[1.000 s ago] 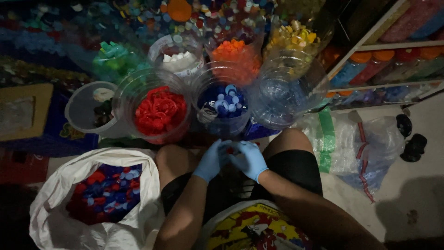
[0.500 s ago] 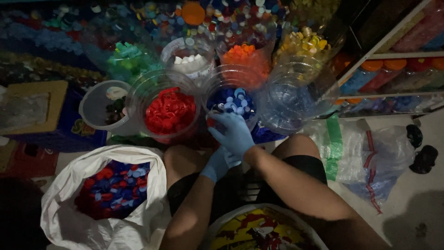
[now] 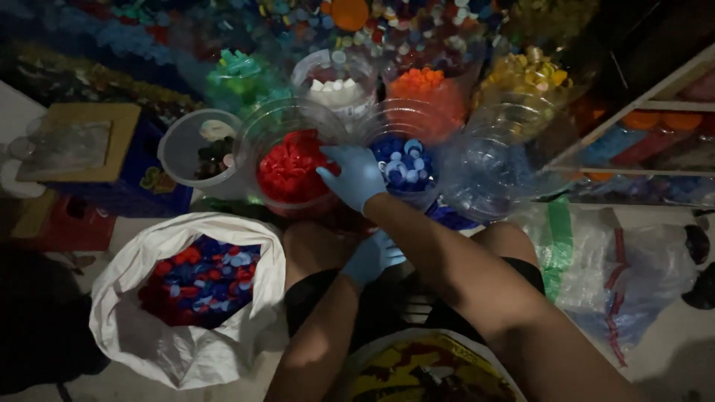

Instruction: The person sits on the floor and sorts plastic bottle caps from a white sack into clear plastic containers by color. They pick up caps, separate them, and place them into specific containers for red, blue, white, and other colors.

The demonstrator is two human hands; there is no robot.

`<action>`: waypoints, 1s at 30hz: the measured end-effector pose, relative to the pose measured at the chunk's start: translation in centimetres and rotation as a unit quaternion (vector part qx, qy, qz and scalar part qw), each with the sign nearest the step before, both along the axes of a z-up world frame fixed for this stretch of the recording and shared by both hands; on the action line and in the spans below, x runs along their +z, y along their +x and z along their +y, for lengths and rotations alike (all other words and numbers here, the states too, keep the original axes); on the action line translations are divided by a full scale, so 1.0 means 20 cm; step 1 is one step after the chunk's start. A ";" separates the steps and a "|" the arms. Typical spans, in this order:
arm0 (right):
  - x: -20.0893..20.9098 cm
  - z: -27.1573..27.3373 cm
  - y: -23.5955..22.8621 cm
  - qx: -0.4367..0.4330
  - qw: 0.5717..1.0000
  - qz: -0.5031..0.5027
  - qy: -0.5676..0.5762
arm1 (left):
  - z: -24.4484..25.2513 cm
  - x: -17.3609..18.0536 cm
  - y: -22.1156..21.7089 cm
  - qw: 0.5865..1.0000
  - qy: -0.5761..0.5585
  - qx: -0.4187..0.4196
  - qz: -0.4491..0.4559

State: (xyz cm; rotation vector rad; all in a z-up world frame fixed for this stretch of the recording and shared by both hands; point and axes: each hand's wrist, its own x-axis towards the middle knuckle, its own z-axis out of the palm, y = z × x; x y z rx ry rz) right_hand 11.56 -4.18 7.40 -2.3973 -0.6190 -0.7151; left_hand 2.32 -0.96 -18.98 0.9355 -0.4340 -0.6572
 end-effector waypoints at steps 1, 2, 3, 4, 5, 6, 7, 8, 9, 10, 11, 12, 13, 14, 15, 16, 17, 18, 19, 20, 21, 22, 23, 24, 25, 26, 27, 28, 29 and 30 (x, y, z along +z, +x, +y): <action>0.01 0.02 0.01 0.004 0.999 -0.004 0.031 | 0.00 -0.02 0.00 0.999 0.035 -0.002 -0.030; 0.01 0.03 0.01 0.006 0.998 -0.007 0.062 | 0.00 -0.05 0.00 0.996 0.069 -0.004 -0.059; 0.01 0.04 0.01 0.007 0.998 -0.006 0.062 | -0.04 -0.07 0.04 0.996 0.069 -0.004 -0.058; 0.01 0.05 0.02 0.002 0.999 0.002 0.052 | -0.07 -0.09 0.08 0.987 0.120 -0.007 -0.102; 0.01 0.05 0.03 -0.002 0.999 0.011 0.043 | -0.10 -0.10 0.12 0.974 0.171 -0.011 -0.145; 0.02 0.05 0.02 0.000 0.999 0.010 0.042 | -0.10 -0.12 0.13 0.974 0.171 -0.009 -0.146; 0.03 0.04 0.02 0.008 0.999 0.018 0.037 | -0.10 -0.14 0.13 0.956 0.222 -0.011 -0.189; 0.03 0.03 0.01 0.015 0.999 0.026 0.032 | -0.10 -0.17 0.12 0.934 0.271 -0.014 -0.231; 0.02 0.03 0.00 0.018 0.999 0.027 0.031 | -0.07 -0.19 0.09 0.934 0.271 -0.012 -0.230; 0.02 0.02 0.00 0.018 0.999 0.017 0.024 | -0.05 -0.21 0.07 0.908 0.320 -0.015 -0.272; 0.02 0.00 0.00 0.018 1.000 0.007 0.018 | -0.02 -0.23 0.05 0.876 0.367 -0.018 -0.312; 0.02 -0.01 -0.03 0.019 1.000 0.005 0.018 | -0.02 -0.25 0.05 0.876 0.367 -0.017 -0.313; 0.02 -0.03 -0.07 0.009 1.000 -0.006 0.022 | -0.02 -0.27 0.05 0.840 0.413 -0.020 -0.352; 0.02 -0.05 -0.10 -0.003 1.000 -0.018 0.025 | -0.03 -0.29 0.06 0.799 0.456 -0.024 -0.391; 0.06 -0.08 -0.15 -0.004 0.999 -0.020 0.025 | -0.03 -0.30 0.08 0.799 0.455 -0.024 -0.393; 0.10 -0.11 -0.21 0.025 0.998 0.022 0.047 | -0.04 -0.32 0.09 0.755 0.495 -0.030 -0.430; 0.14 -0.15 -0.26 0.053 0.994 0.063 0.069 | -0.05 -0.33 0.10 0.707 0.532 -0.035 -0.465; 0.15 -0.18 -0.33 0.050 0.994 0.063 0.069 | -0.04 -0.35 0.10 0.707 0.531 -0.038 -0.466; 0.15 -0.22 -0.39 0.053 0.991 0.077 0.091 | -0.04 -0.37 0.10 0.656 0.565 -0.044 -0.499; 0.16 -0.26 -0.44 0.055 0.988 0.089 0.113 | -0.04 -0.39 0.11 0.601 0.595 -0.049 -0.531; 0.10 -0.31 -0.47 0.050 0.988 0.087 0.114 | -0.04 -0.30 0.10 0.600 0.593 -0.051 -0.534; 0.05 -0.36 -0.51 0.033 0.989 0.096 0.104 | -0.04 -0.20 0.08 0.756 0.546 0.002 -0.361; -0.01 -0.42 -0.55 0.015 0.990 0.106 0.094 | -0.05 -0.10 0.06 0.866 0.469 0.053 -0.166; -0.03 -0.47 -0.59 0.009 0.990 0.104 0.095 | -0.06 0.02 0.04 0.866 0.468 0.048 -0.170; -0.05 -0.52 -0.64 0.006 0.988 0.125 0.092 | -0.07 0.14 0.02 0.934 0.307 0.118 0.141; -0.06 -0.57 -0.67 0.003 0.985 0.145 0.091 | -0.09 0.26 0.01 0.877 0.108 0.173 0.434; -0.12 -0.63 -0.71 -0.003 0.985 0.143 0.093 | -0.06 0.46 -0.02 0.879 0.112 0.168 0.432; -0.18 -0.68 -0.75 0.004 0.973 0.198 0.123 | -0.04 0.67 -0.04 0.890 0.182 0.138 0.395; -0.23 -0.74 -0.78 0.012 0.956 0.251 0.153 | -0.01 0.87 -0.07 0.894 0.251 0.107 0.355; -0.30 -0.77 -0.81 0.007 0.956 0.249 0.156 | -0.02 0.76 -0.05 0.895 0.255 0.102 0.353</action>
